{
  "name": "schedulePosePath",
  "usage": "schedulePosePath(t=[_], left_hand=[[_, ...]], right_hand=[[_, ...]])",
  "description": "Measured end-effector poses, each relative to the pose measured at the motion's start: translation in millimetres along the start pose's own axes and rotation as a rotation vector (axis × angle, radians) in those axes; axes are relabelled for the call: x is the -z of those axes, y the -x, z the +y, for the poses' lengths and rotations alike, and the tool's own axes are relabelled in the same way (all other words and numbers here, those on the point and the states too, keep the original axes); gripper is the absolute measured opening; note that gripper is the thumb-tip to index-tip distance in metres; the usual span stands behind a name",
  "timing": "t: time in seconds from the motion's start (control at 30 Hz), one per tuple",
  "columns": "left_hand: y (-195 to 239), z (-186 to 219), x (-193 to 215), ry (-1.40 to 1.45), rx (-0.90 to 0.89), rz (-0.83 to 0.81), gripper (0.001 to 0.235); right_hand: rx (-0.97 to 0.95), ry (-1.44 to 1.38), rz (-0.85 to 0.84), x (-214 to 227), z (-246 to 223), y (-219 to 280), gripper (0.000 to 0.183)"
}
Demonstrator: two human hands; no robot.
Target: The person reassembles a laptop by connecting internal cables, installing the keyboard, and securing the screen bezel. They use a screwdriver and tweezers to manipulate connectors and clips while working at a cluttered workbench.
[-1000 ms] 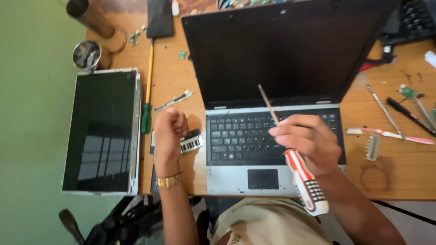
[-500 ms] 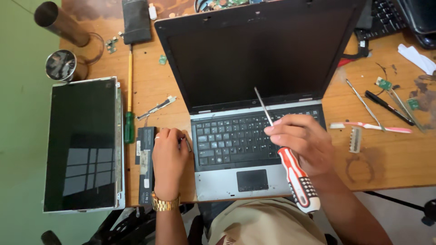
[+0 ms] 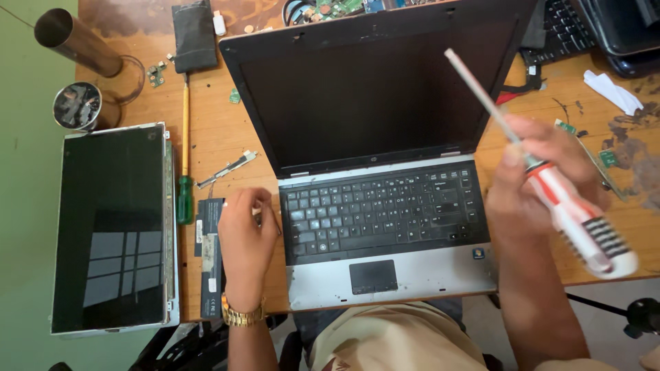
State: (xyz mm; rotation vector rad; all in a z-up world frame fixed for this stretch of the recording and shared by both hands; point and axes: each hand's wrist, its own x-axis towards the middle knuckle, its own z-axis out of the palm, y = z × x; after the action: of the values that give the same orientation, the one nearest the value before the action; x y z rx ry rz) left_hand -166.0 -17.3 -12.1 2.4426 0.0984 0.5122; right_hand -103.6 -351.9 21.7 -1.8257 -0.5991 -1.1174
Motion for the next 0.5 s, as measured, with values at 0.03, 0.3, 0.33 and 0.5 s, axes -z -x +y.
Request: schedulePosePath(t=[0.03, 0.3, 0.33, 0.5], left_hand=[[-6, 9, 2, 0.019, -0.032, 0.015, 0.005], [-63, 83, -8, 0.137, -0.452, 0.132, 0.011], [-65, 89, -13, 0.153, -0.468, 0.11, 0.01], [-64, 106, -51, 0.205, -0.526, -0.08, 0.01]], right_hand=[[-0.013, -0.034, 0.04, 1, 9, -2, 0.018], [-0.12, -0.049, 0.146, 17, 21, 18, 0.02], [-0.124, -0.051, 0.148, 21, 19, 24, 0.02], [-0.306, -0.046, 0.078, 42, 10, 74, 0.02]])
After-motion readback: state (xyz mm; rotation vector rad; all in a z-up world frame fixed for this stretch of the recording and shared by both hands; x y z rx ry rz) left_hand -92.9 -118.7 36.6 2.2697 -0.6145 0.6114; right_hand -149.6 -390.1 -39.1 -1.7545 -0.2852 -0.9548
